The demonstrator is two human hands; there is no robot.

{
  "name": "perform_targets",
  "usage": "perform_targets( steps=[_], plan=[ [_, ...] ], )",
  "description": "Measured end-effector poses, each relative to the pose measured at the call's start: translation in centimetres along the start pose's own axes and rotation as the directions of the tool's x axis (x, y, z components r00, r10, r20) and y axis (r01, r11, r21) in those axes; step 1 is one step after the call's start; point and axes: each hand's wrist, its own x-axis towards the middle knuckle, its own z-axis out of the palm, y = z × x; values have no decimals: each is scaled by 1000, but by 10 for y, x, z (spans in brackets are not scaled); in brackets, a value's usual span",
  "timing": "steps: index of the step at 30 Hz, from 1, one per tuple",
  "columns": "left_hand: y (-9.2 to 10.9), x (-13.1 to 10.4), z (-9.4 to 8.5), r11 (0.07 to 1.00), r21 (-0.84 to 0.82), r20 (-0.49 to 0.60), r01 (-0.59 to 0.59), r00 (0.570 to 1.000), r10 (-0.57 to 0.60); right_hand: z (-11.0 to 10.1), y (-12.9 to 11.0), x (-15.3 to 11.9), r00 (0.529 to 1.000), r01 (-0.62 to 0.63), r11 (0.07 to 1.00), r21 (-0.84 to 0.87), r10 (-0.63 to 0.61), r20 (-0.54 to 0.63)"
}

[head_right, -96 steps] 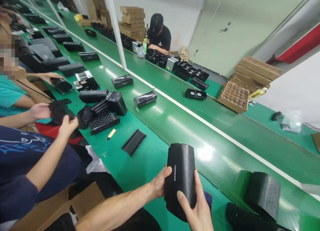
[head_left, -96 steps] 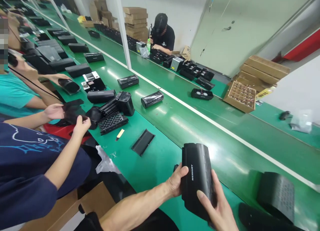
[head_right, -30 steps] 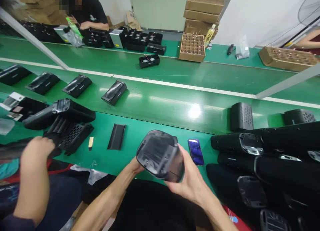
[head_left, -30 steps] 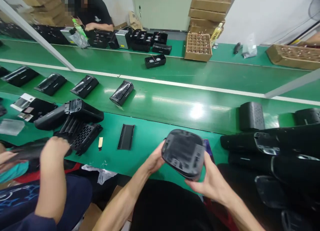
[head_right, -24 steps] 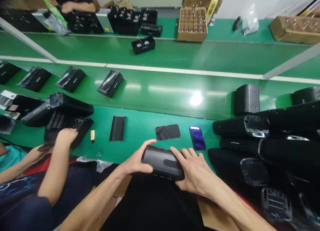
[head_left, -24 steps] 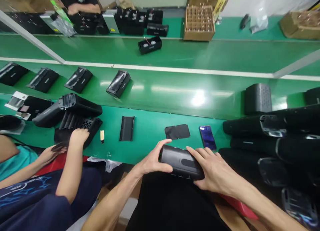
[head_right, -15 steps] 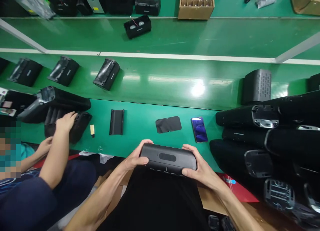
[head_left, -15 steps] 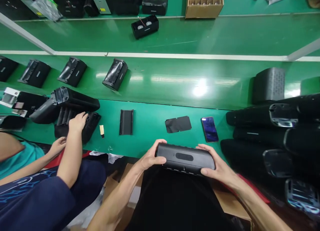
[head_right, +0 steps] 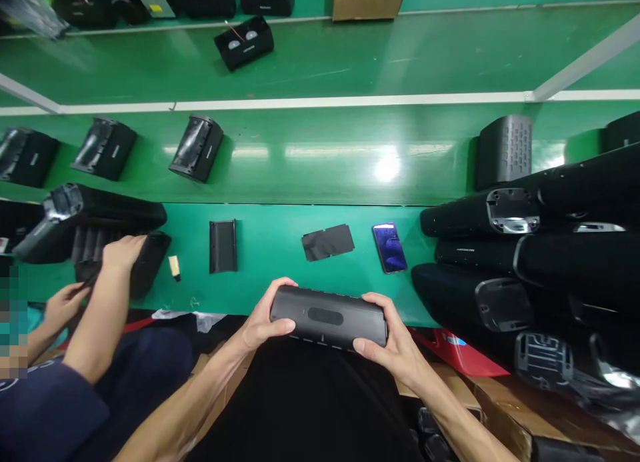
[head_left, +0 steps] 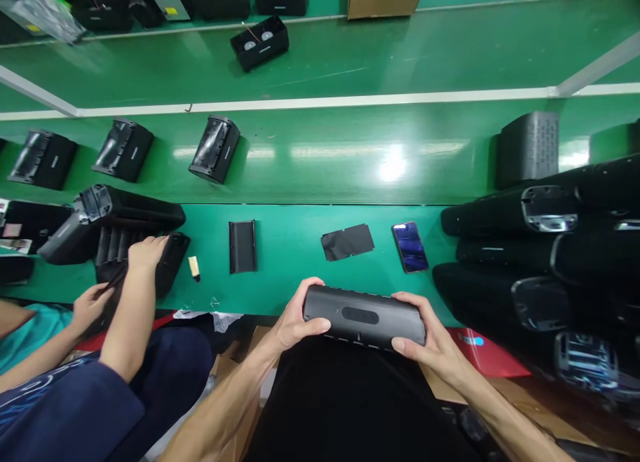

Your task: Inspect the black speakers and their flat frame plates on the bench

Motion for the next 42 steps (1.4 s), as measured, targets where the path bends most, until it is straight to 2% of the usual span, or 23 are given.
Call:
perform_targets(
  steps=[4,9,12,14,17,20,22,24,27,31,35,39,42],
  plan=[
    [-7,5,-4,1000,17,-11,21,1000,-21,0,1,6,997,-77,996,55,76,25],
    [-4,6,-8,999,35,52,-1,999,0,-5,0,7,999,-32,999,8,31,33],
    [-4,8,-3,1000,25,8,5,1000,-5,-5,2,12,999,-43,998,35,43,-9],
    [-8,15,-1,999,13,-58,40,998,-39,-3,3,21,992,-120,981,152,124,-21],
    [-14,30,-4,976,58,-109,208,973,-201,-2,5,39,936,-349,865,361,339,92],
    [-16,41,-11,932,-59,-20,358,933,-360,-6,6,51,872,-488,766,418,450,195],
    [-17,44,-13,905,-214,37,369,928,-370,-8,6,54,877,-479,751,454,429,215],
    [-18,45,-12,891,-295,17,346,934,-357,-9,8,53,889,-456,734,504,397,226],
    [-20,49,-7,892,-298,-67,341,924,-376,-4,14,51,897,-432,724,538,404,177],
    [-25,59,-1,874,-273,-111,402,889,-443,2,27,54,874,-461,724,513,470,121],
    [-24,64,-5,850,-252,-72,463,867,-494,0,32,59,836,-533,684,498,517,184],
    [-24,61,-10,831,-248,35,499,861,-507,-1,29,61,843,-528,684,503,493,214],
    [-29,62,-9,856,-272,-28,439,886,-463,-1,26,62,846,-526,681,510,478,235]
  ],
)
